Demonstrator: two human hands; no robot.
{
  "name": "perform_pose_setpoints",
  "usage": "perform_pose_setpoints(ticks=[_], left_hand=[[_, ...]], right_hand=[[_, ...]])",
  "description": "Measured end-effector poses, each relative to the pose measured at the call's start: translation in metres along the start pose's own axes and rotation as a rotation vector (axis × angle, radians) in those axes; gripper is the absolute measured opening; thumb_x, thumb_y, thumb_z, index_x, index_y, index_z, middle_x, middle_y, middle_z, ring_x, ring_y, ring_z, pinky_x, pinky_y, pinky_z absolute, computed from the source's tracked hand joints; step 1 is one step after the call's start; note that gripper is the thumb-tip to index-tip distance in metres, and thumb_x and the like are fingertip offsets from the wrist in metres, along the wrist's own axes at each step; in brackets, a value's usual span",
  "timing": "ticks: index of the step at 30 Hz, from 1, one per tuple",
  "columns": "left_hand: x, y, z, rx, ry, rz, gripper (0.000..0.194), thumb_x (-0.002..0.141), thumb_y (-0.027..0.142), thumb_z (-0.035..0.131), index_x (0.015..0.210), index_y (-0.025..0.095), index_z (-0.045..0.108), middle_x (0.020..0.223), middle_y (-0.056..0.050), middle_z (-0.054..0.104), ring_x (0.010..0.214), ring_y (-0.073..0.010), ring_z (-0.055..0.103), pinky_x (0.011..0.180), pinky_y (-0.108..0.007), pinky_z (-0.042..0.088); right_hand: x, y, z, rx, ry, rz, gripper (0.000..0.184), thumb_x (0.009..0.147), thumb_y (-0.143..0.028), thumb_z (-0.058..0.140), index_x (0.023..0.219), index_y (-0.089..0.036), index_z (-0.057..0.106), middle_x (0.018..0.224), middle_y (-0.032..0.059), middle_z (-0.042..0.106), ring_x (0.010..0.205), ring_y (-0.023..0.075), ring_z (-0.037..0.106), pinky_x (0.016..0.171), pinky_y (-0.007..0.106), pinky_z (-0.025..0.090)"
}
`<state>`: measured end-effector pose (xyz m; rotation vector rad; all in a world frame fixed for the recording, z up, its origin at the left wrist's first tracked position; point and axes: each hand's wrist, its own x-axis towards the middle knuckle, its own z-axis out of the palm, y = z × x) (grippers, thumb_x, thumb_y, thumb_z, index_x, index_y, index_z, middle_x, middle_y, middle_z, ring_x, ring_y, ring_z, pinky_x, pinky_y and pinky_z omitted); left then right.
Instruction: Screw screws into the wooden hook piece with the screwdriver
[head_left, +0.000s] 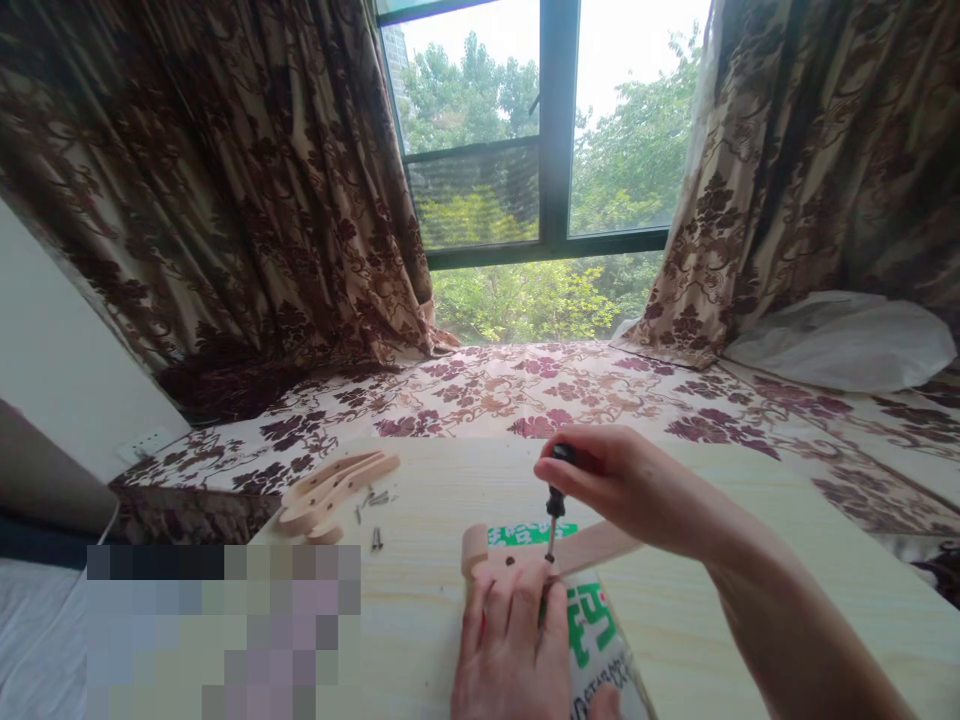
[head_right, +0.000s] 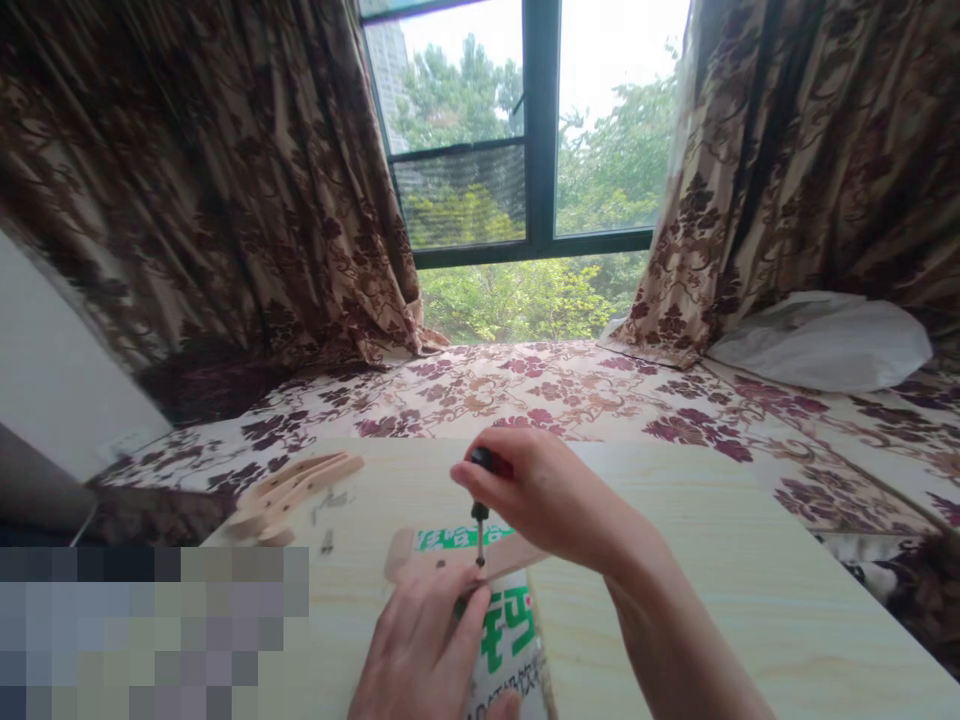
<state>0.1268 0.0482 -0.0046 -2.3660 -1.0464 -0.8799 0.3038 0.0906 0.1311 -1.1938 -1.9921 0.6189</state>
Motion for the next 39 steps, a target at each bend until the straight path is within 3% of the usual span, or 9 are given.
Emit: perform_pose_setpoints(ticks=[4, 12, 19, 27, 34, 39], left_hand=[[-0.001, 0.001, 0.0, -0.022, 0.002, 0.008, 0.049, 0.092, 0.051, 0.033, 0.119, 0.018, 0.056, 0.118, -0.007, 0.061, 0.114, -0.0263, 0.051, 0.103, -0.043, 0.029], [-0.001, 0.002, -0.006, -0.007, 0.023, 0.007, 0.044, 0.094, 0.047, 0.034, 0.12, 0.019, 0.055, 0.118, -0.006, 0.06, 0.105, -0.0241, 0.054, 0.092, -0.036, 0.037], [-0.003, 0.001, 0.0, -0.065, 0.03, -0.009, 0.041, 0.094, 0.047, 0.034, 0.119, 0.02, 0.054, 0.121, -0.006, 0.058, 0.108, -0.0242, 0.054, 0.092, -0.036, 0.038], [-0.004, -0.001, -0.002, -0.033, -0.014, 0.023, 0.043, 0.087, 0.043, 0.046, 0.124, 0.021, 0.051, 0.123, -0.006, 0.056, 0.12, -0.0262, 0.047, 0.099, -0.039, 0.035], [-0.005, 0.002, -0.002, -0.09, -0.042, 0.0, 0.043, 0.083, 0.037, 0.05, 0.124, 0.021, 0.051, 0.127, -0.008, 0.053, 0.119, -0.0283, 0.048, 0.098, -0.043, 0.04], [-0.004, 0.008, -0.004, -0.097, -0.063, -0.058, 0.043, 0.082, 0.034, 0.048, 0.123, 0.021, 0.052, 0.127, -0.008, 0.053, 0.12, -0.0281, 0.046, 0.098, -0.044, 0.04]], right_hand=[[0.007, 0.009, 0.002, -0.138, 0.127, 0.038, 0.034, 0.09, -0.039, 0.051, 0.062, -0.018, 0.049, 0.054, -0.0038, 0.046, 0.052, 0.0094, 0.038, 0.048, 0.025, 0.026], [-0.007, -0.008, -0.002, -0.036, -0.087, -0.027, 0.019, 0.09, -0.031, 0.052, 0.078, -0.02, 0.061, 0.066, -0.0021, 0.058, 0.06, 0.0101, 0.047, 0.053, 0.022, 0.033], [0.008, 0.007, 0.006, -0.227, 0.106, 0.029, 0.027, 0.092, -0.034, 0.048, 0.069, -0.019, 0.045, 0.062, -0.0016, 0.05, 0.057, 0.011, 0.041, 0.053, 0.026, 0.028], [-0.006, -0.017, 0.002, -0.224, -0.021, -0.073, 0.015, 0.089, -0.029, 0.052, 0.079, -0.02, 0.06, 0.064, -0.0023, 0.059, 0.056, 0.0107, 0.045, 0.054, 0.024, 0.029], [0.003, -0.002, 0.006, -0.334, 0.104, 0.053, 0.024, 0.092, -0.031, 0.047, 0.072, -0.018, 0.051, 0.064, 0.0015, 0.058, 0.057, 0.0124, 0.046, 0.055, 0.026, 0.03], [-0.002, -0.005, -0.005, -0.332, 0.044, 0.009, 0.014, 0.089, -0.032, 0.053, 0.086, -0.021, 0.06, 0.063, -0.0029, 0.058, 0.055, 0.0113, 0.046, 0.054, 0.023, 0.031]])
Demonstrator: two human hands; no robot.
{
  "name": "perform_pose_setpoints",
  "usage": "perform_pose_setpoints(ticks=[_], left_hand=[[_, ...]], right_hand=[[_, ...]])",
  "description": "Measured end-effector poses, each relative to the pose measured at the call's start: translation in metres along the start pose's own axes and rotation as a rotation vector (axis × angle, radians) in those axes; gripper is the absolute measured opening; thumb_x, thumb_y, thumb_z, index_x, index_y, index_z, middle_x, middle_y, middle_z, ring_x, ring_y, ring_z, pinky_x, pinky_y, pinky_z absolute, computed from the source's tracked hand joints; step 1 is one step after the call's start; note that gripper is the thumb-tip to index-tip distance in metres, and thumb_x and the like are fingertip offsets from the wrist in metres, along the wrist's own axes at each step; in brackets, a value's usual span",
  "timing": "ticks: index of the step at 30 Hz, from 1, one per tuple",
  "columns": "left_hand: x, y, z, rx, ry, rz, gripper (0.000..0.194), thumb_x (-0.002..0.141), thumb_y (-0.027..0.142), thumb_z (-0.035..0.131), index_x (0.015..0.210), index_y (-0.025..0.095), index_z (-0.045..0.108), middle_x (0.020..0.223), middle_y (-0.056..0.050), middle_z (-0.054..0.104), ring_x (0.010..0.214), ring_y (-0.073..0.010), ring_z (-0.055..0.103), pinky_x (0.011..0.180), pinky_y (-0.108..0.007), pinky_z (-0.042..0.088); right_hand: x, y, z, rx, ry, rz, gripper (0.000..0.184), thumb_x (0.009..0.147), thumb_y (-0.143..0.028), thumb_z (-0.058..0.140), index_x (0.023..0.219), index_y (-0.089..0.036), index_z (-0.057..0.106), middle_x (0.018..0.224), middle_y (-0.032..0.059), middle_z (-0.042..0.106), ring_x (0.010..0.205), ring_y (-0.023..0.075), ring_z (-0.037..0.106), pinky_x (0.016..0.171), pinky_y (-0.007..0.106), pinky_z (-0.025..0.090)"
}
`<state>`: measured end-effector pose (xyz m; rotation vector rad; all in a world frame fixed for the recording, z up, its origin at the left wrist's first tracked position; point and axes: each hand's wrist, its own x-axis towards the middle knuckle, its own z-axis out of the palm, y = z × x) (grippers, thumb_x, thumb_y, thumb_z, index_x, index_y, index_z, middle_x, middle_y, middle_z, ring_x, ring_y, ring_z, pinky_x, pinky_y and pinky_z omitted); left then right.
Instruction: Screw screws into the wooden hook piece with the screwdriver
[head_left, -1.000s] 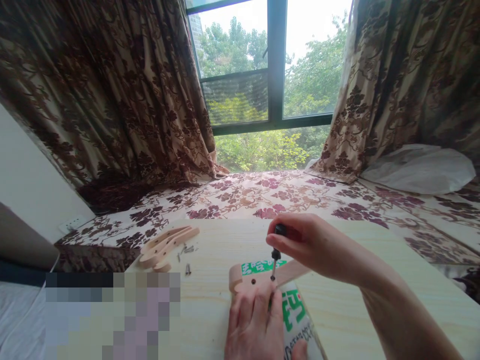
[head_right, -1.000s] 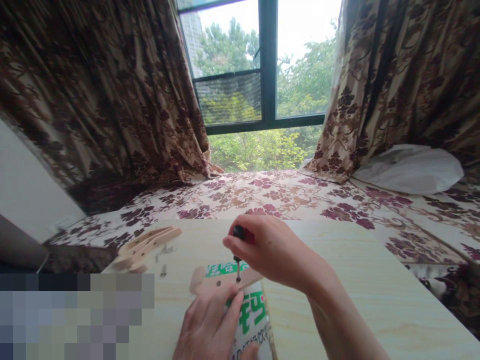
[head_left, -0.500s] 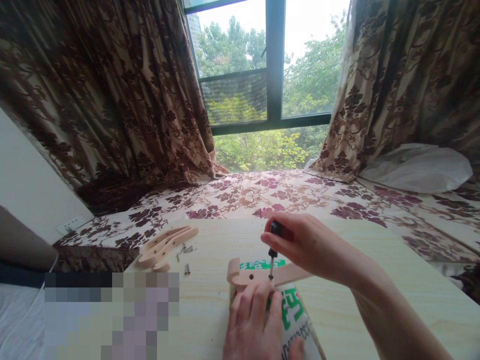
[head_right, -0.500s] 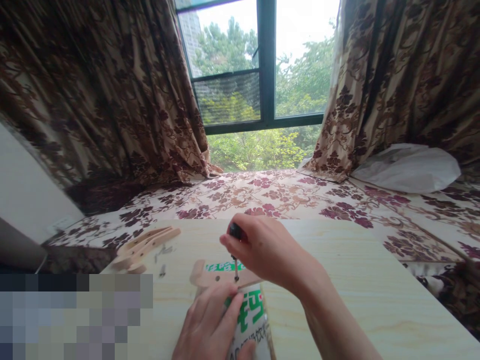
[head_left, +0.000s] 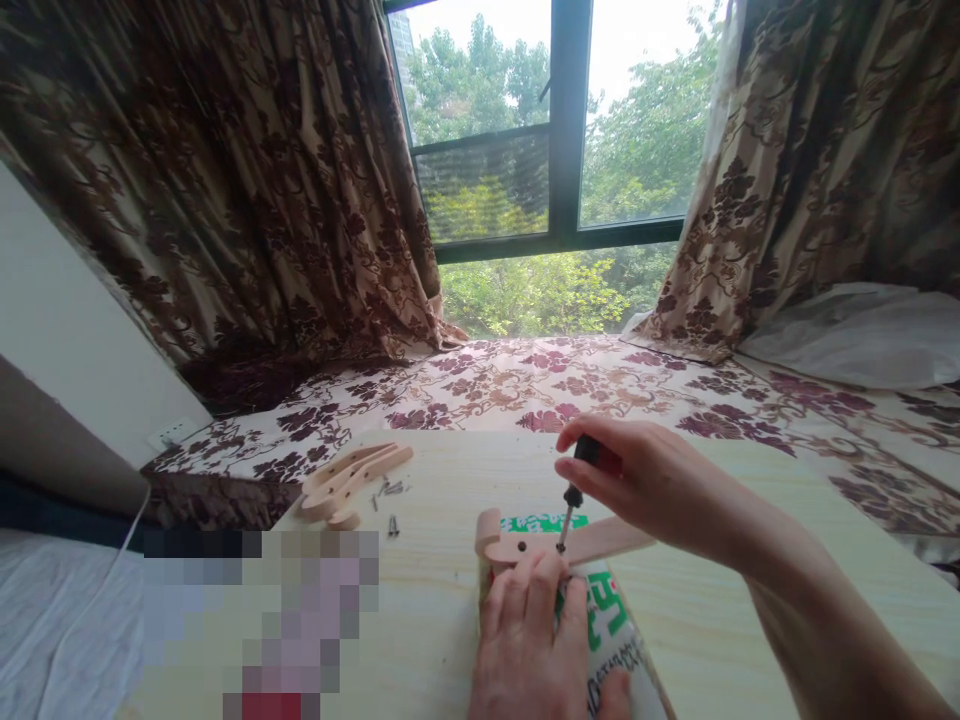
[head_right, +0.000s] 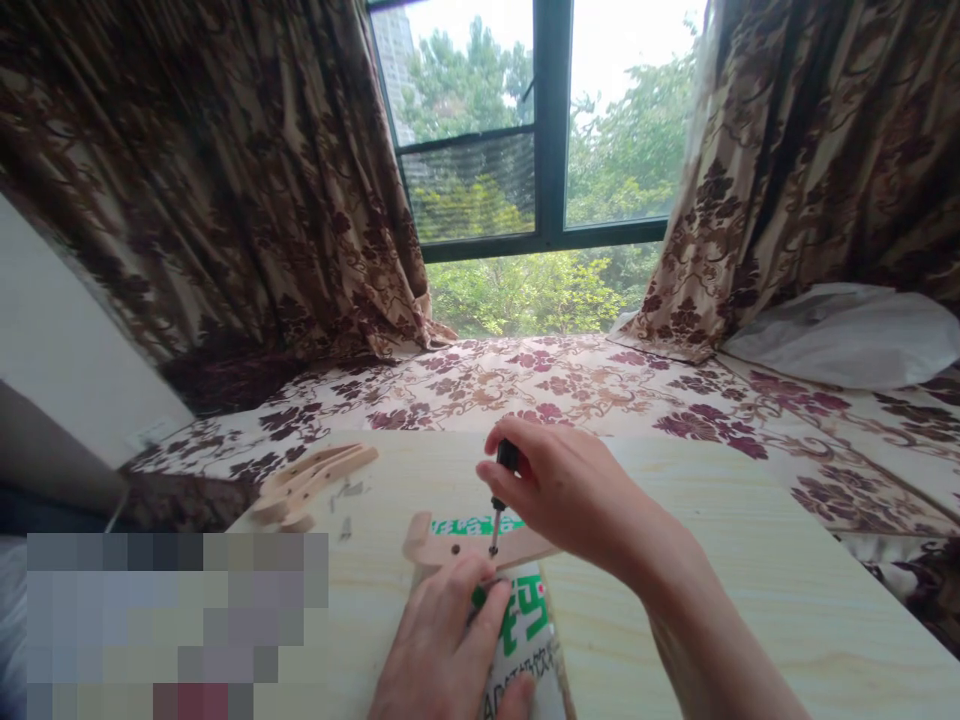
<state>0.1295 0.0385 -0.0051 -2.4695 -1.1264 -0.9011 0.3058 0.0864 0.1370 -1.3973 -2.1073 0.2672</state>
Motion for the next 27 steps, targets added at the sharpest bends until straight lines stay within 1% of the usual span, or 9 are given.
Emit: perform_pose_setpoints(ticks=[2, 5, 9, 12, 15, 19, 21, 24, 27], left_hand=[[0.001, 0.002, -0.001, 0.005, 0.005, -0.018, 0.041, 0.081, 0.035, 0.048, 0.119, 0.021, 0.054, 0.126, -0.007, 0.054, 0.119, -0.027, 0.047, 0.098, -0.042, 0.039], [0.002, 0.001, 0.0, -0.012, 0.05, -0.03, 0.038, 0.083, 0.04, 0.049, 0.116, 0.023, 0.057, 0.124, -0.004, 0.057, 0.118, -0.0247, 0.049, 0.098, -0.039, 0.039], [0.005, -0.002, 0.004, -0.011, 0.135, -0.014, 0.034, 0.088, 0.043, 0.043, 0.11, 0.024, 0.061, 0.121, -0.003, 0.06, 0.113, -0.0232, 0.053, 0.094, -0.037, 0.04], [0.007, -0.003, 0.007, -0.014, 0.183, -0.016, 0.036, 0.089, 0.042, 0.039, 0.106, 0.023, 0.064, 0.116, -0.004, 0.064, 0.11, -0.0227, 0.056, 0.092, -0.036, 0.04], [0.007, -0.004, 0.008, -0.042, 0.174, -0.01, 0.038, 0.088, 0.044, 0.04, 0.106, 0.022, 0.065, 0.117, -0.005, 0.064, 0.111, -0.0236, 0.055, 0.092, -0.037, 0.04], [0.003, -0.01, 0.011, -0.062, 0.147, 0.043, 0.037, 0.084, 0.042, 0.045, 0.11, 0.023, 0.064, 0.124, -0.004, 0.061, 0.115, -0.0246, 0.053, 0.092, -0.039, 0.039], [0.002, -0.013, 0.013, -0.068, 0.159, 0.053, 0.038, 0.084, 0.041, 0.046, 0.112, 0.024, 0.064, 0.123, -0.004, 0.062, 0.115, -0.0246, 0.052, 0.093, -0.039, 0.039], [0.002, -0.014, 0.014, -0.093, 0.166, 0.049, 0.039, 0.083, 0.042, 0.046, 0.112, 0.023, 0.064, 0.123, -0.004, 0.062, 0.114, -0.0246, 0.053, 0.093, -0.039, 0.038], [0.002, -0.012, 0.014, -0.114, 0.159, 0.032, 0.039, 0.083, 0.042, 0.047, 0.111, 0.022, 0.065, 0.122, -0.004, 0.063, 0.114, -0.0251, 0.054, 0.093, -0.04, 0.037]], right_hand=[[-0.001, -0.003, -0.009, -0.018, -0.076, -0.064, 0.011, 0.089, -0.029, 0.053, 0.086, -0.022, 0.06, 0.064, -0.0035, 0.059, 0.055, 0.0105, 0.046, 0.055, 0.022, 0.032], [0.003, -0.007, -0.018, -0.155, -0.208, -0.136, 0.019, 0.091, -0.028, 0.05, 0.075, -0.02, 0.057, 0.065, -0.0013, 0.059, 0.056, 0.0108, 0.045, 0.054, 0.023, 0.029], [0.014, -0.014, -0.02, -0.351, -0.276, -0.078, 0.024, 0.094, -0.029, 0.047, 0.076, -0.017, 0.057, 0.067, 0.0032, 0.063, 0.059, 0.0127, 0.049, 0.053, 0.026, 0.027], [0.021, -0.021, -0.022, -0.467, -0.326, -0.064, 0.024, 0.095, -0.029, 0.045, 0.083, -0.015, 0.06, 0.072, 0.0066, 0.067, 0.062, 0.0143, 0.054, 0.052, 0.027, 0.025], [0.025, -0.032, -0.03, -0.512, -0.415, -0.133, 0.019, 0.092, -0.031, 0.053, 0.087, -0.016, 0.064, 0.072, 0.0062, 0.068, 0.06, 0.0147, 0.056, 0.051, 0.028, 0.023], [0.027, -0.042, -0.038, -0.531, -0.535, -0.401, 0.014, 0.09, -0.022, 0.054, 0.084, -0.015, 0.063, 0.076, 0.0048, 0.067, 0.059, 0.0123, 0.053, 0.049, 0.029, 0.023], [0.028, -0.043, -0.037, -0.542, -0.555, -0.45, 0.016, 0.091, -0.019, 0.051, 0.081, -0.014, 0.062, 0.075, 0.0048, 0.067, 0.058, 0.0117, 0.051, 0.049, 0.029, 0.023], [0.03, -0.041, -0.031, -0.546, -0.547, -0.4, 0.017, 0.091, -0.021, 0.05, 0.081, -0.014, 0.062, 0.074, 0.0053, 0.067, 0.057, 0.0119, 0.051, 0.049, 0.03, 0.024], [0.033, -0.04, -0.026, -0.554, -0.527, -0.269, 0.018, 0.092, -0.024, 0.05, 0.085, -0.014, 0.063, 0.073, 0.0057, 0.068, 0.055, 0.0123, 0.051, 0.048, 0.03, 0.023]])
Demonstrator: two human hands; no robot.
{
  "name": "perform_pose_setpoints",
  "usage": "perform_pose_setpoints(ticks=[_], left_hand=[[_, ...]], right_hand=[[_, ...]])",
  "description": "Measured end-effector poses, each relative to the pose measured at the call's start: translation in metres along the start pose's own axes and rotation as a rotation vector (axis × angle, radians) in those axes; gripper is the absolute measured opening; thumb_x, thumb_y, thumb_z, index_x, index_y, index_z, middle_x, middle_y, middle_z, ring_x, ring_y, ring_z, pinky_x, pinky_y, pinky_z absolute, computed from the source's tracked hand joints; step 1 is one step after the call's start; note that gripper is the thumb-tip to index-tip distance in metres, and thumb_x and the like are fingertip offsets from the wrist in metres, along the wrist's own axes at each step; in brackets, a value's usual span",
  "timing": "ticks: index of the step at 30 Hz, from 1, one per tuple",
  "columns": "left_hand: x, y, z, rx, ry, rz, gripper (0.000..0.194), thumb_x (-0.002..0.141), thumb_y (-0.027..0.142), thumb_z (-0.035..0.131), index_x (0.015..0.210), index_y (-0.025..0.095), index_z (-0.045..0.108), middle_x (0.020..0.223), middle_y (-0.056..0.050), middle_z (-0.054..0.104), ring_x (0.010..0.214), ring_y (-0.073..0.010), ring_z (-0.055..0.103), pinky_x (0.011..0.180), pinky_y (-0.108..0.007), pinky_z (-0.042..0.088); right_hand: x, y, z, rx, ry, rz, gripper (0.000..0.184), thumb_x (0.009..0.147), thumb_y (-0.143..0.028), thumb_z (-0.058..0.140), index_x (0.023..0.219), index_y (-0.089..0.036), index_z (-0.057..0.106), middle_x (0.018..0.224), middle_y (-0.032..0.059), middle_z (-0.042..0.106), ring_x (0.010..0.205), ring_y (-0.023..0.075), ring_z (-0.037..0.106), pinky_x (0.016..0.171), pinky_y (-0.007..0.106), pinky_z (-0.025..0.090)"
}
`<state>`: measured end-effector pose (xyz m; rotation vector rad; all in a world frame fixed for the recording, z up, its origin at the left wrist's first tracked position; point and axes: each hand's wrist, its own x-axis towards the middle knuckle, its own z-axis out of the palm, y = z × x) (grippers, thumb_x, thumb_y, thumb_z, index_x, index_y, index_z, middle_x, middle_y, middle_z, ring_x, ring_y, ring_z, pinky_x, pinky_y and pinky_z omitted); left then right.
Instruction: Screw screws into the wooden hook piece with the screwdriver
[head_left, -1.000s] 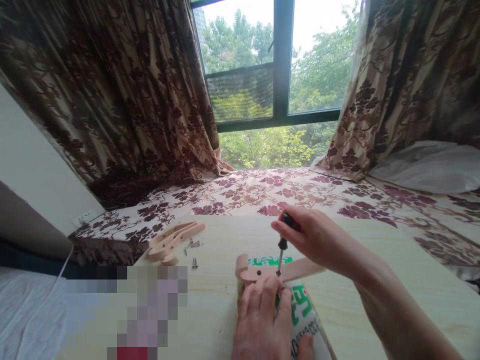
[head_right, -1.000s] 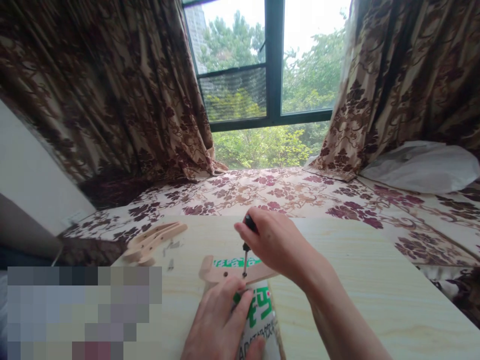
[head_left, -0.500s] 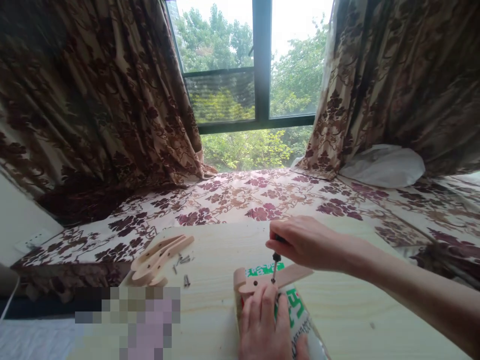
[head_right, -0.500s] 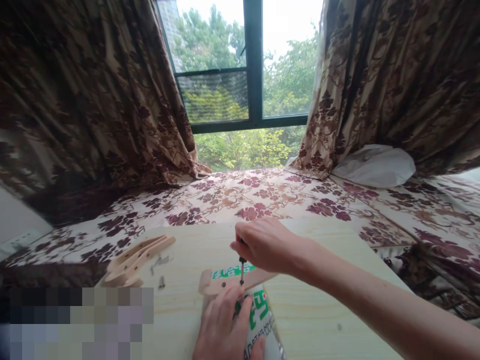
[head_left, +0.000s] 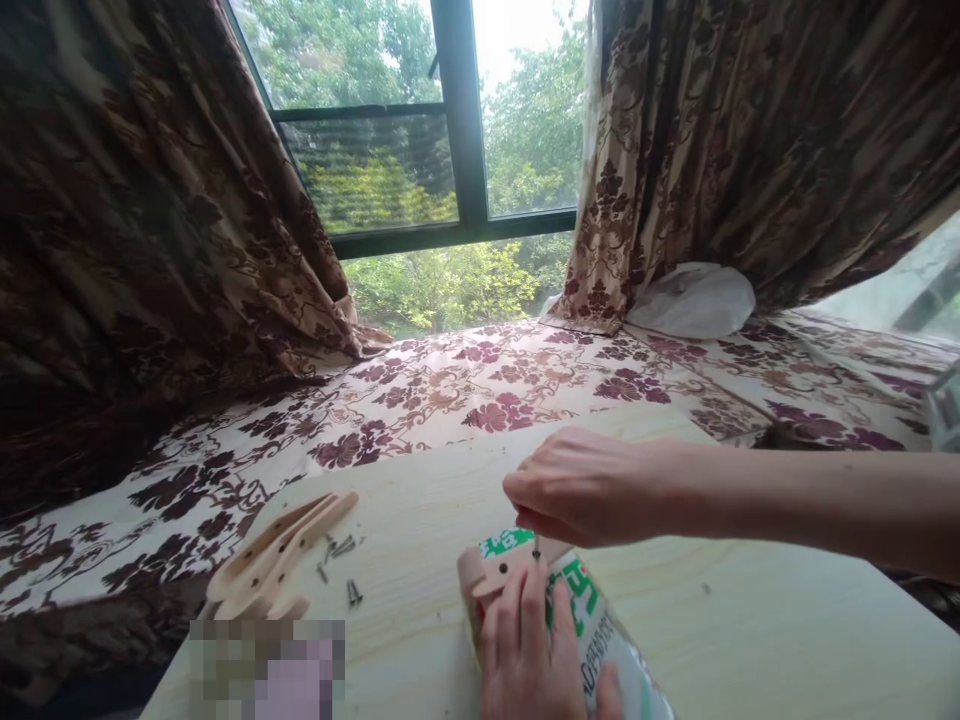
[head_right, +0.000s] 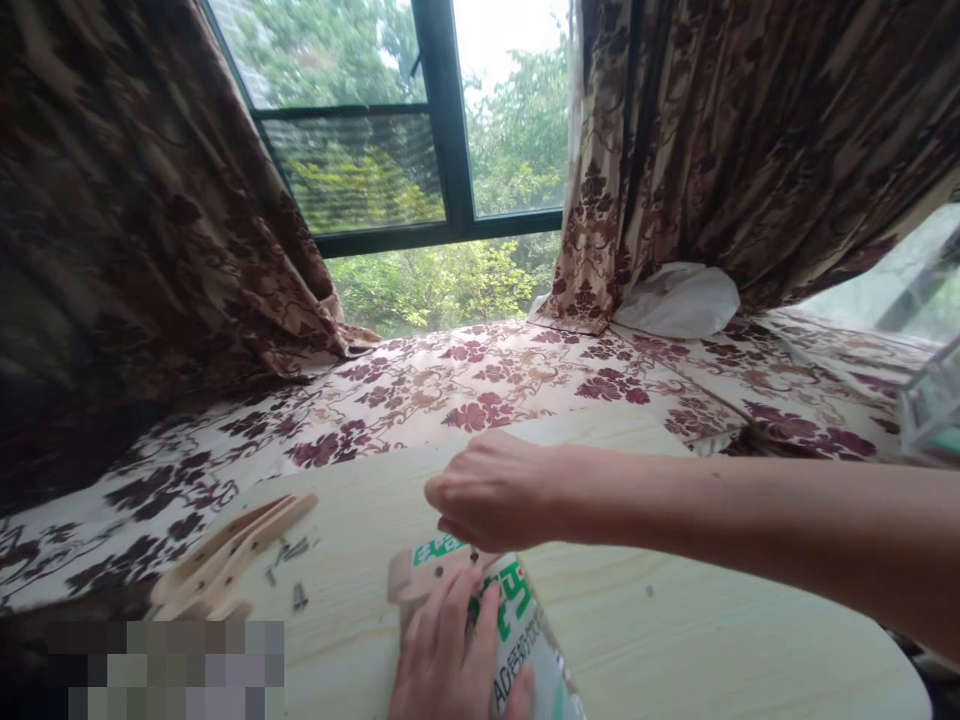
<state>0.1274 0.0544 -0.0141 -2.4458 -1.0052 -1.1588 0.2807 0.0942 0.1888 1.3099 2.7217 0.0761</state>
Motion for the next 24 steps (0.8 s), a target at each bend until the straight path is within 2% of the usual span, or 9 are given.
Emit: perform_pose_setpoints(ticks=[4, 8, 12, 17, 20, 22, 24], left_hand=[[0.0, 0.004, -0.001, -0.029, -0.004, -0.037, 0.04, 0.081, 0.041, 0.048, 0.113, 0.024, 0.064, 0.122, -0.004, 0.063, 0.113, -0.0255, 0.055, 0.093, -0.041, 0.038], [0.002, 0.006, -0.003, -0.02, 0.005, -0.049, 0.041, 0.075, 0.036, 0.05, 0.112, 0.022, 0.064, 0.121, -0.005, 0.064, 0.111, -0.027, 0.056, 0.092, -0.043, 0.04], [0.004, 0.004, -0.005, 0.003, -0.044, 0.0, 0.046, 0.075, 0.032, 0.047, 0.116, 0.02, 0.061, 0.124, -0.006, 0.061, 0.117, -0.0274, 0.053, 0.093, -0.043, 0.039], [0.005, 0.002, -0.007, -0.035, -0.055, 0.027, 0.042, 0.082, 0.034, 0.044, 0.115, 0.016, 0.061, 0.117, -0.007, 0.064, 0.116, -0.028, 0.051, 0.096, -0.043, 0.036], [0.005, 0.001, -0.009, -0.038, -0.07, 0.043, 0.041, 0.084, 0.034, 0.043, 0.117, 0.016, 0.06, 0.118, -0.007, 0.064, 0.118, -0.0285, 0.05, 0.097, -0.043, 0.035], [0.005, 0.001, -0.011, -0.038, -0.092, 0.048, 0.042, 0.083, 0.034, 0.044, 0.118, 0.016, 0.06, 0.119, -0.007, 0.063, 0.119, -0.0291, 0.05, 0.097, -0.044, 0.034], [0.005, 0.002, -0.013, -0.042, -0.109, 0.047, 0.043, 0.084, 0.035, 0.045, 0.119, 0.016, 0.059, 0.12, -0.007, 0.063, 0.12, -0.0293, 0.049, 0.098, -0.044, 0.034]], right_hand=[[0.002, -0.002, -0.006, -0.005, -0.031, 0.075, 0.018, 0.091, -0.028, 0.051, 0.087, -0.015, 0.063, 0.071, 0.0053, 0.068, 0.052, 0.0132, 0.05, 0.045, 0.03, 0.02], [-0.004, -0.007, -0.014, -0.026, -0.047, -0.047, 0.011, 0.088, -0.022, 0.054, 0.084, -0.016, 0.063, 0.07, 0.0033, 0.066, 0.053, 0.0128, 0.05, 0.045, 0.029, 0.021], [-0.01, -0.008, -0.01, -0.004, -0.044, -0.128, 0.018, 0.091, -0.014, 0.049, 0.078, -0.016, 0.062, 0.074, 0.0047, 0.067, 0.061, 0.0126, 0.053, 0.049, 0.028, 0.026], [-0.01, -0.001, 0.0, 0.069, -0.001, -0.015, 0.021, 0.093, -0.022, 0.046, 0.082, -0.015, 0.063, 0.072, 0.0054, 0.068, 0.057, 0.0126, 0.052, 0.049, 0.028, 0.024], [-0.009, 0.001, -0.004, 0.079, -0.01, 0.07, 0.021, 0.092, -0.025, 0.046, 0.091, -0.016, 0.065, 0.071, 0.0055, 0.069, 0.054, 0.0131, 0.051, 0.048, 0.028, 0.021], [-0.009, 0.001, -0.01, 0.081, -0.05, 0.079, 0.02, 0.09, -0.025, 0.051, 0.102, -0.015, 0.064, 0.075, 0.0056, 0.069, 0.056, 0.0136, 0.052, 0.048, 0.027, 0.021], [-0.01, 0.001, -0.015, 0.071, -0.052, 0.022, 0.017, 0.09, -0.023, 0.052, 0.102, -0.017, 0.063, 0.078, 0.0047, 0.069, 0.059, 0.0135, 0.052, 0.049, 0.027, 0.022]])
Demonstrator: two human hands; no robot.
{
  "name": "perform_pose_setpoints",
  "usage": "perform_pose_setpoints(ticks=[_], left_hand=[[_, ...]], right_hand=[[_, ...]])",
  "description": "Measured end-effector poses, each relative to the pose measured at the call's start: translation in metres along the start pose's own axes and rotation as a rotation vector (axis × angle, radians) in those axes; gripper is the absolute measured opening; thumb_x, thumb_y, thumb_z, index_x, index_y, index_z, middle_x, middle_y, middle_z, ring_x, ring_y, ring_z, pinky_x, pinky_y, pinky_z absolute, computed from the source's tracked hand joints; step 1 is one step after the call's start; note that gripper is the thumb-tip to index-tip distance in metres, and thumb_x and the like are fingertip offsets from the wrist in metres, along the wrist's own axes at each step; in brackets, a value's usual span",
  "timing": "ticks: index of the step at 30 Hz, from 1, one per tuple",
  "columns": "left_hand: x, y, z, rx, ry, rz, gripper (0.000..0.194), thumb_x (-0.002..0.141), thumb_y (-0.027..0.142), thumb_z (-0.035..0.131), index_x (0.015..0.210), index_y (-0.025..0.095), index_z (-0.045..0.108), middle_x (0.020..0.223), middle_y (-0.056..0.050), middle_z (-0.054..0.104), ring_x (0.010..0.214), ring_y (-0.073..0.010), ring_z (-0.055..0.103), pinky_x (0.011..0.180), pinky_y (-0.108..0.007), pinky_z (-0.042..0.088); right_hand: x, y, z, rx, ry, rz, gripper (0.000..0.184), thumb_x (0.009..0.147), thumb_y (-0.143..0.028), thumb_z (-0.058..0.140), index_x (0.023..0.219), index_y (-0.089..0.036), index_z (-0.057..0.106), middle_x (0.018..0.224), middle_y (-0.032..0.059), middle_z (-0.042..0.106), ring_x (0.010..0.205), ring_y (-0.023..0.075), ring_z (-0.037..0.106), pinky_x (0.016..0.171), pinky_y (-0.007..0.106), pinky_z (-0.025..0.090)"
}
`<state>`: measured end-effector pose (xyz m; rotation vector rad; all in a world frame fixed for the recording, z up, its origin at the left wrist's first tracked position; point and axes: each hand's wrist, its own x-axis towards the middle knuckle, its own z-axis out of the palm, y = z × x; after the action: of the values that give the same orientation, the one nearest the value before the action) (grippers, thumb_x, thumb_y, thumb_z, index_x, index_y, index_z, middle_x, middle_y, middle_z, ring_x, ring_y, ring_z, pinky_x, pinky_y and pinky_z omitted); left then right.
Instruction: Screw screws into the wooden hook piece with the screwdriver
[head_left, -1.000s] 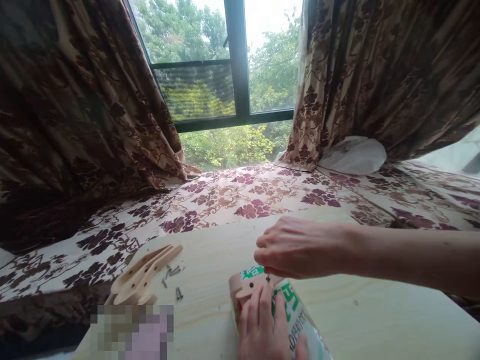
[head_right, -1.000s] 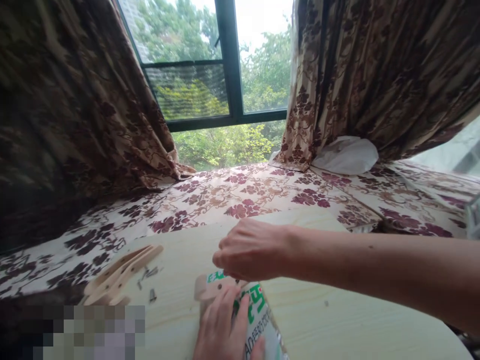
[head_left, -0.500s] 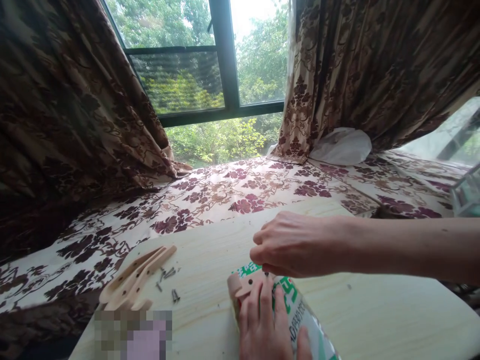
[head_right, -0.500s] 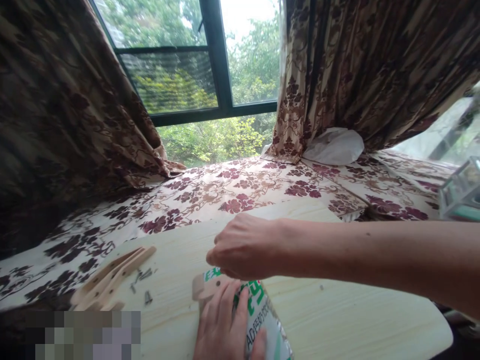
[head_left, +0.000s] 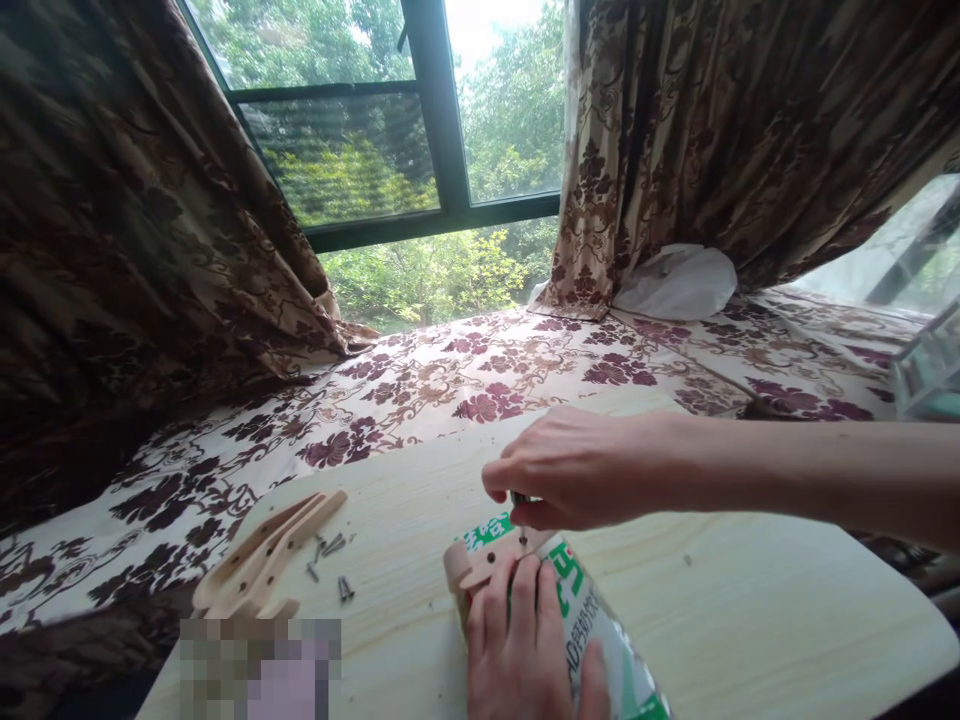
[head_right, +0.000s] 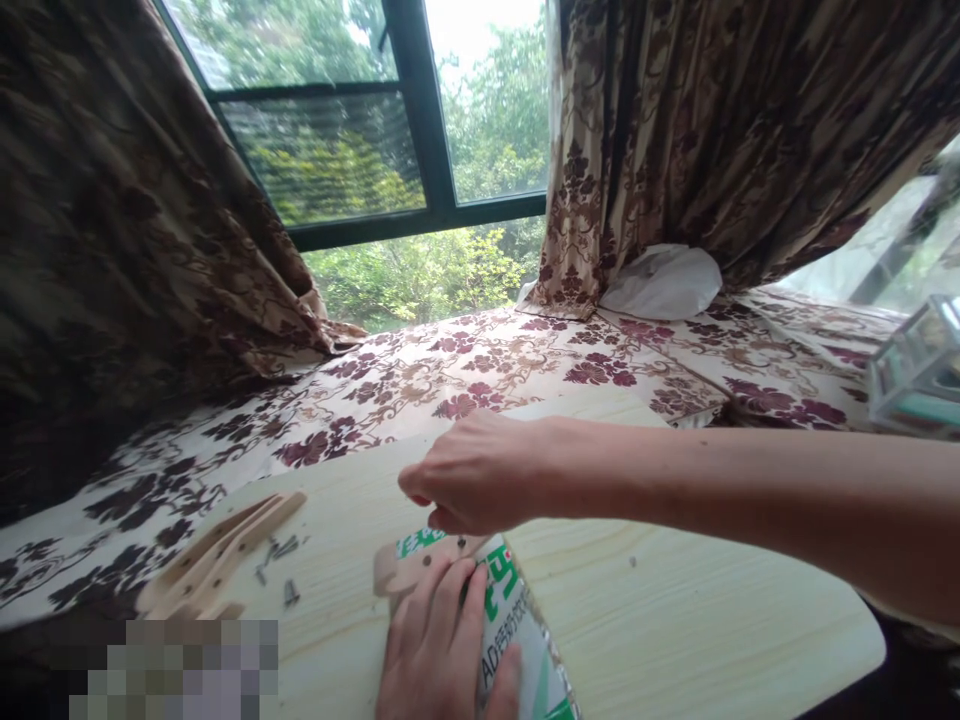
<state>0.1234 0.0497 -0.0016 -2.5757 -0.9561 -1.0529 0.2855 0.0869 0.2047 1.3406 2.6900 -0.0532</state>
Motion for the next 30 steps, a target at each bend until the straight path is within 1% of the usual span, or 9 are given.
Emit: perform_pose_setpoints(ticks=[3, 5, 9, 13, 17, 20, 22, 26, 30], left_hand=[[0.002, 0.002, -0.003, -0.012, 0.005, -0.012, 0.042, 0.087, 0.037, 0.043, 0.119, 0.015, 0.06, 0.119, -0.007, 0.063, 0.119, -0.0288, 0.049, 0.099, -0.043, 0.033], [0.004, 0.003, -0.003, -0.018, 0.014, -0.027, 0.042, 0.088, 0.038, 0.041, 0.117, 0.015, 0.06, 0.119, -0.007, 0.063, 0.118, -0.0284, 0.049, 0.099, -0.042, 0.032], [0.004, 0.004, -0.003, -0.04, 0.01, -0.043, 0.043, 0.088, 0.04, 0.04, 0.117, 0.015, 0.06, 0.119, -0.007, 0.062, 0.118, -0.0285, 0.049, 0.099, -0.042, 0.032], [0.003, 0.004, -0.003, -0.047, 0.007, -0.041, 0.042, 0.088, 0.038, 0.042, 0.118, 0.015, 0.06, 0.12, -0.007, 0.062, 0.119, -0.0287, 0.048, 0.1, -0.042, 0.032], [0.003, 0.004, -0.005, -0.038, -0.01, -0.039, 0.042, 0.086, 0.037, 0.044, 0.119, 0.015, 0.059, 0.121, -0.007, 0.061, 0.119, -0.0289, 0.048, 0.1, -0.042, 0.032], [0.004, 0.005, -0.005, -0.039, -0.004, -0.047, 0.042, 0.087, 0.038, 0.043, 0.118, 0.015, 0.06, 0.121, -0.007, 0.061, 0.119, -0.0289, 0.048, 0.101, -0.042, 0.031], [0.004, 0.005, -0.004, -0.047, -0.001, -0.05, 0.043, 0.088, 0.039, 0.041, 0.117, 0.015, 0.06, 0.12, -0.007, 0.061, 0.119, -0.0287, 0.048, 0.1, -0.042, 0.031], [0.005, 0.005, -0.003, -0.061, 0.017, -0.049, 0.043, 0.09, 0.041, 0.039, 0.116, 0.015, 0.06, 0.119, -0.007, 0.062, 0.119, -0.0281, 0.048, 0.1, -0.042, 0.032], [0.004, 0.005, -0.003, -0.056, 0.018, -0.053, 0.043, 0.089, 0.04, 0.04, 0.117, 0.015, 0.06, 0.118, -0.008, 0.062, 0.118, -0.0284, 0.048, 0.1, -0.042, 0.033]], right_hand=[[0.0, 0.001, 0.001, -0.023, 0.041, -0.122, 0.015, 0.093, -0.018, 0.046, 0.088, -0.017, 0.061, 0.075, 0.0032, 0.067, 0.061, 0.0123, 0.05, 0.052, 0.027, 0.024], [0.001, 0.002, 0.005, -0.019, 0.048, -0.143, 0.018, 0.094, -0.017, 0.043, 0.085, -0.017, 0.059, 0.073, 0.0032, 0.066, 0.06, 0.012, 0.048, 0.052, 0.027, 0.025], [0.004, 0.002, 0.013, -0.02, 0.074, -0.054, 0.022, 0.097, -0.022, 0.039, 0.088, -0.015, 0.058, 0.069, 0.0045, 0.064, 0.056, 0.0123, 0.046, 0.051, 0.028, 0.023], [0.007, -0.001, 0.01, -0.05, 0.085, 0.023, 0.022, 0.096, -0.025, 0.042, 0.089, -0.014, 0.059, 0.067, 0.005, 0.065, 0.051, 0.0121, 0.045, 0.048, 0.029, 0.018], [0.005, -0.002, 0.004, -0.047, 0.072, -0.079, 0.017, 0.092, -0.023, 0.05, 0.081, -0.016, 0.06, 0.069, 0.0035, 0.066, 0.056, 0.0123, 0.051, 0.05, 0.028, 0.021], [0.004, -0.001, 0.005, -0.026, 0.069, -0.145, 0.021, 0.094, -0.021, 0.046, 0.079, -0.016, 0.06, 0.072, 0.0038, 0.066, 0.063, 0.0129, 0.053, 0.053, 0.028, 0.025], [0.005, 0.0, 0.008, -0.023, 0.061, -0.103, 0.022, 0.095, -0.022, 0.045, 0.082, -0.015, 0.061, 0.072, 0.0048, 0.066, 0.062, 0.0133, 0.053, 0.052, 0.028, 0.025], [0.006, 0.003, 0.013, -0.034, 0.084, 0.053, 0.024, 0.096, -0.026, 0.044, 0.087, -0.013, 0.062, 0.069, 0.0057, 0.066, 0.056, 0.0134, 0.05, 0.05, 0.029, 0.022], [0.003, 0.005, 0.009, -0.007, 0.08, 0.046, 0.022, 0.093, -0.03, 0.05, 0.096, -0.014, 0.064, 0.068, 0.0048, 0.066, 0.054, 0.0138, 0.05, 0.049, 0.028, 0.022]])
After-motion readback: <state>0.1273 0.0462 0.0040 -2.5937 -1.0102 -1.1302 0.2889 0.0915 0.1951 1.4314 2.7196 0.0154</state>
